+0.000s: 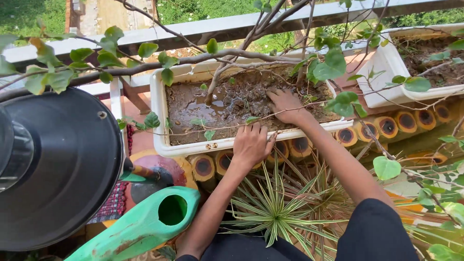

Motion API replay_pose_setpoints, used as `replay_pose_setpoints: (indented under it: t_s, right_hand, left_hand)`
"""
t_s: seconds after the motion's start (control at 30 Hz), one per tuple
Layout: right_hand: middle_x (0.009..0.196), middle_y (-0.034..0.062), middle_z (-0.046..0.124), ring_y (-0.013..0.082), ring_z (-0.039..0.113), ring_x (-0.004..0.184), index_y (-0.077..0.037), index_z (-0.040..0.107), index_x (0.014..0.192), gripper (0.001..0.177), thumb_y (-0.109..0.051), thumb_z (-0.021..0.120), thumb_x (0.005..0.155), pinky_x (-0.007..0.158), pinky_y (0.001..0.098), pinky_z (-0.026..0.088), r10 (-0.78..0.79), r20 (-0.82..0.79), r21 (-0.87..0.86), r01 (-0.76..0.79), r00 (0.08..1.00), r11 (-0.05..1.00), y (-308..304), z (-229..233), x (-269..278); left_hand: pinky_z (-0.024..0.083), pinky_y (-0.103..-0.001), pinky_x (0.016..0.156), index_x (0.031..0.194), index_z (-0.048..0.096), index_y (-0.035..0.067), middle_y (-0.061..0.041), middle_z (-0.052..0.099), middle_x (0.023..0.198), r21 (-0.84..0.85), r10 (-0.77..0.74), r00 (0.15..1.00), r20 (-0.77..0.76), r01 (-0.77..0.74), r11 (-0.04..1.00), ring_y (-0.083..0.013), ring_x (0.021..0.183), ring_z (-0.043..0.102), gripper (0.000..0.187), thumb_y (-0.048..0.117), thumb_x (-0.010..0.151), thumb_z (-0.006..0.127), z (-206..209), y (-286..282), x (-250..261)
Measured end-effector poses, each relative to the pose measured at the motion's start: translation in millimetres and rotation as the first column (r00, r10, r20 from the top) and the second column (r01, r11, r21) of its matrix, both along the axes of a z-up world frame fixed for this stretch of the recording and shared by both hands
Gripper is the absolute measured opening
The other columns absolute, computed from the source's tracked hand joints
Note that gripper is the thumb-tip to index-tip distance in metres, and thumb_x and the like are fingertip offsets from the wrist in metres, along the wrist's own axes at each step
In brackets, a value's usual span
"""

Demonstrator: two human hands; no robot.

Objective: Watering plants and removing weeds from a planter box on a balcony.

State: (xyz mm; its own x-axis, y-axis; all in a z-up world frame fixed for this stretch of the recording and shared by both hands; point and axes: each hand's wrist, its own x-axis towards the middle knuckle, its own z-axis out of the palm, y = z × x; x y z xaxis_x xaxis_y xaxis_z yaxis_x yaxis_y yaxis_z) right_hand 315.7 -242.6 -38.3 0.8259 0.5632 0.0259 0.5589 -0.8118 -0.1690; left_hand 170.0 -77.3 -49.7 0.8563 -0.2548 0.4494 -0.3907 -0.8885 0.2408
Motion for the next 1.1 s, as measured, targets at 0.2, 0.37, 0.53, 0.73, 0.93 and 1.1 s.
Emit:
replay_pose_setpoints:
  t_s: [0.2, 0.37, 0.53, 0.73, 0.93, 1.1]
  right_hand:
    - [0.126, 0.0196, 0.061, 0.0392, 0.057, 0.121, -0.007, 0.06, 0.132, 0.044, -0.021, 0.067, 0.091, 0.099, 0.0519, 0.046, -0.14, -0.015, -0.066, 0.139, 0.99, 0.988, -10.9, -15.2, 11.2]
    - [0.115, 0.0163, 0.07, 0.028, 0.066, 0.106, -0.005, 0.064, 0.125, 0.035, -0.01, 0.063, 0.089, 0.091, 0.0409, 0.051, -0.061, -0.237, 0.331, 0.14, 0.97, 0.933, -53.4, -19.5, -6.6]
    - [0.102, 0.0146, 0.073, 0.0252, 0.065, 0.091, -0.004, 0.069, 0.119, 0.027, -0.013, 0.067, 0.094, 0.081, 0.0388, 0.052, -0.143, -0.411, 0.415, 0.324, 0.9, 0.85, -72.9, 17.1, -42.3]
    - [0.098, 0.0127, 0.072, 0.0313, 0.067, 0.091, -0.008, 0.072, 0.121, 0.028, -0.022, 0.068, 0.098, 0.084, 0.044, 0.053, -0.316, -0.107, 0.259, 0.333, 0.943, 0.907, -136.9, -36.0, -32.5]
    - [0.111, 0.0096, 0.069, 0.0204, 0.065, 0.1, -0.003, 0.063, 0.13, 0.036, -0.021, 0.068, 0.1, 0.093, 0.0361, 0.049, -0.236, -0.197, 0.677, 0.306, 0.951, 0.669, -227.5, -121.9, 36.8]
    - [0.112, 0.0094, 0.076, 0.0174, 0.072, 0.098, -0.002, 0.07, 0.129, 0.039, -0.028, 0.069, 0.1, 0.089, 0.0301, 0.056, -0.084, -0.515, 0.8, 0.513, 0.853, 0.312, -206.7, -69.0, 43.2]
  left_hand:
    - [0.051, -0.042, 0.075, 0.094, 0.072, 0.004, -0.015, 0.069, 0.093, 0.009, -0.019, 0.998, 0.061, 0.019, 1.0, -0.029, 0.083, 0.067, 0.041, 0.045, 0.09, 0.067, -2.9, 3.1, -2.3]
    - [0.052, -0.043, 0.077, 0.092, 0.071, 0.004, -0.015, 0.069, 0.093, 0.005, -0.016, 0.998, 0.062, 0.016, 1.0, -0.0288, 0.084, 0.067, 0.041, 0.045, 0.09, 0.068, -3.0, 2.2, 0.9]
    - [0.052, -0.043, 0.075, 0.098, 0.072, 0.003, -0.016, 0.071, 0.097, 0.008, -0.031, 0.994, 0.109, 0.031, 0.999, -0.0285, 0.086, 0.068, 0.045, 0.046, 0.088, 0.069, -14.9, 0.1, 2.9]
    - [0.054, -0.043, 0.077, 0.096, 0.073, 0.005, -0.015, 0.072, 0.099, 0.017, -0.026, 0.991, 0.135, 0.024, 1.0, -0.0282, 0.089, 0.067, 0.041, 0.045, 0.089, 0.069, -13.7, 1.6, 0.5]
    - [0.053, -0.043, 0.078, 0.093, 0.071, 0.005, -0.015, 0.071, 0.096, 0.068, -0.044, 0.996, 0.078, 0.039, 0.997, -0.0269, 0.086, 0.066, 0.043, 0.047, 0.089, 0.069, -20.4, 1.4, 1.8]
    - [0.052, -0.042, 0.078, 0.092, 0.071, 0.005, -0.013, 0.07, 0.093, 0.055, -0.035, 0.988, 0.15, 0.027, 0.998, -0.0259, 0.086, 0.066, 0.042, 0.047, 0.088, 0.071, -16.1, 3.1, 1.8]
